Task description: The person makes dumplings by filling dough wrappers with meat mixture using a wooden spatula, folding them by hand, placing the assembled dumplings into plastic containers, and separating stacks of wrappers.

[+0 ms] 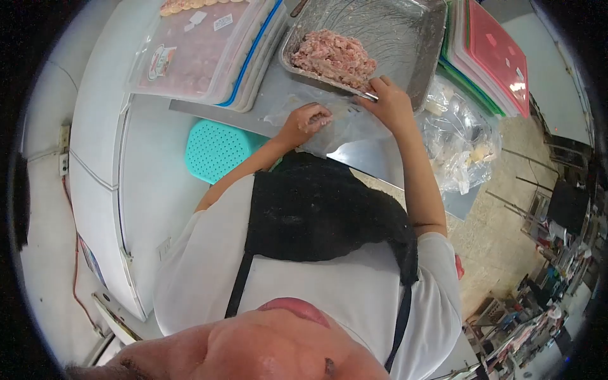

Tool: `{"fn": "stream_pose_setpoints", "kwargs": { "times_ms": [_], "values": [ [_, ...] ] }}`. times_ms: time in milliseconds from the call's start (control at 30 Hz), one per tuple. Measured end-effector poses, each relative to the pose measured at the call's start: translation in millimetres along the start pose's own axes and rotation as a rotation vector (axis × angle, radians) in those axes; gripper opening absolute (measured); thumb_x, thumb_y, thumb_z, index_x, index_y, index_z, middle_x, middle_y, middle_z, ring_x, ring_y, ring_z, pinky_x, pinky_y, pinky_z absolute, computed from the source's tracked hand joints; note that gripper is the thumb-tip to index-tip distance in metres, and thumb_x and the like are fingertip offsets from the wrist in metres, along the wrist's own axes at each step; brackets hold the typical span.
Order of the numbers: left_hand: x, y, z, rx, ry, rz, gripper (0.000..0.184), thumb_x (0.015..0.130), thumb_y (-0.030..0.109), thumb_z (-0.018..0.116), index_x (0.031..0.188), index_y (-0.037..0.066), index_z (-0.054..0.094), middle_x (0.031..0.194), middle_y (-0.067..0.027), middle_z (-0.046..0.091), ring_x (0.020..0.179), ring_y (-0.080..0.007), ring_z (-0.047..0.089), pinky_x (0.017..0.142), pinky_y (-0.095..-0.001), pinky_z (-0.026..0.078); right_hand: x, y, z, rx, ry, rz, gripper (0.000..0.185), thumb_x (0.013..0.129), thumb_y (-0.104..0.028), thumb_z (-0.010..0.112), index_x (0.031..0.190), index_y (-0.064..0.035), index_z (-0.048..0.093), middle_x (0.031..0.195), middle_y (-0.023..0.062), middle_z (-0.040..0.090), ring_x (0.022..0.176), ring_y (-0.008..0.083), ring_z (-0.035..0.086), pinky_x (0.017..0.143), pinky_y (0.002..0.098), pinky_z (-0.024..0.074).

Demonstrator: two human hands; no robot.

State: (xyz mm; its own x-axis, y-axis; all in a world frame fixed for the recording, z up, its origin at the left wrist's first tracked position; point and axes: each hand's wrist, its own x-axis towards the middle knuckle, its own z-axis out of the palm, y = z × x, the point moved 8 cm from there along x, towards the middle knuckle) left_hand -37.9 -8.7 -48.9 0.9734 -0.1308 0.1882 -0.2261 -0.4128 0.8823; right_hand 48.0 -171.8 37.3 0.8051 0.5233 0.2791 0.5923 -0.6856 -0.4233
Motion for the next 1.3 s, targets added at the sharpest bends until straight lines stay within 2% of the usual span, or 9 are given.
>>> {"fn": "stream_pose_setpoints", "kwargs": {
  "times_ms": [133,233,467,567,767,900,1000,1167,1300],
  "values": [
    [-1,-41,-5,-0.389,0.000,-0.274,0.021,0.092,0.019,0.060,0.102,0.000,0.064,0.086,-0.0048,0.064,0.080,-0.0111,0.059,0.072,-0.0273,0.049,-23,-6,6,0.133,-0.024,0.275,0.037,0.077,-0.036,0.075,0.091,-0.0041,0.061,0.066,0.0050,0.052,0.062,0.0162,0.052,0.057,0.0317,0.0426],
    [3,-50,0,-0.539,-0.096,-0.344,0.023,0.093,0.018,0.058,0.103,-0.003,0.063,0.088,-0.0045,0.064,0.081,-0.0101,0.059,0.073,-0.0251,0.050,-47,-26,46,0.360,-0.214,0.474,0.040,0.079,-0.037,0.074,0.092,-0.0022,0.061,0.071,0.0123,0.059,0.066,0.0220,0.057,0.062,0.0341,0.0454],
    [13,-38,0,-0.887,-0.121,-0.430,0.021,0.092,0.015,0.057,0.101,-0.003,0.062,0.090,-0.0081,0.065,0.082,-0.0158,0.065,0.073,-0.0302,0.055,-61,-27,79,0.568,-0.096,0.546,0.033,0.087,-0.031,0.065,0.098,-0.0009,0.062,0.076,0.0119,0.062,0.067,0.0203,0.055,0.064,0.0336,0.0448],
    [16,-45,-8,-0.743,-0.077,-0.391,0.022,0.093,0.015,0.055,0.105,-0.003,0.059,0.099,-0.0101,0.063,0.090,-0.0186,0.064,0.078,-0.0336,0.056,-63,-25,72,0.508,-0.089,0.496,0.030,0.088,-0.029,0.064,0.098,-0.0014,0.063,0.076,0.0129,0.062,0.065,0.0208,0.054,0.063,0.0337,0.0444],
    [16,-60,-33,-1.333,0.151,-0.545,0.033,0.094,0.023,0.051,0.118,0.000,0.052,0.111,-0.0154,0.061,0.109,-0.0259,0.059,0.094,-0.0412,0.048,-75,11,76,0.148,-0.086,0.428,0.028,0.086,-0.028,0.065,0.095,-0.0017,0.061,0.082,0.0167,0.063,0.072,0.0274,0.062,0.064,0.0390,0.0461],
    [22,9,-65,-1.713,0.019,-0.403,0.036,0.093,0.022,0.053,0.121,0.001,0.049,0.114,-0.0157,0.061,0.110,-0.0264,0.059,0.094,-0.0415,0.048,-82,16,64,0.238,-0.099,0.487,0.032,0.084,-0.030,0.067,0.098,-0.0025,0.058,0.082,0.0167,0.063,0.077,0.0304,0.063,0.066,0.0406,0.0467],
    [16,-7,-65,-1.378,0.220,-0.422,0.036,0.093,0.019,0.054,0.123,-0.002,0.049,0.114,-0.0142,0.061,0.109,-0.0253,0.060,0.092,-0.0392,0.050,-72,3,46,0.377,-0.189,0.443,0.035,0.085,-0.032,0.067,0.103,-0.0030,0.057,0.083,0.0164,0.064,0.075,0.0301,0.062,0.068,0.0393,0.0468],
    [6,-16,-53,-1.181,0.207,-0.446,0.034,0.093,0.018,0.056,0.122,0.000,0.051,0.114,-0.0118,0.061,0.106,-0.0226,0.061,0.089,-0.0363,0.051,-48,22,9,0.548,-0.203,0.319,0.030,0.090,-0.030,0.060,0.105,-0.0047,0.061,0.087,0.0143,0.065,0.074,0.0304,0.060,0.069,0.0374,0.0465],
    [-6,-8,-37,-1.230,0.030,-0.657,0.035,0.094,0.020,0.055,0.125,0.004,0.052,0.116,-0.0110,0.061,0.106,-0.0214,0.061,0.088,-0.0359,0.052,-5,28,-36,0.059,-0.171,0.098,0.031,0.094,-0.035,0.051,0.101,-0.0089,0.067,0.088,0.0142,0.064,0.081,0.0341,0.062,0.070,0.0406,0.0486]
  ]
}}
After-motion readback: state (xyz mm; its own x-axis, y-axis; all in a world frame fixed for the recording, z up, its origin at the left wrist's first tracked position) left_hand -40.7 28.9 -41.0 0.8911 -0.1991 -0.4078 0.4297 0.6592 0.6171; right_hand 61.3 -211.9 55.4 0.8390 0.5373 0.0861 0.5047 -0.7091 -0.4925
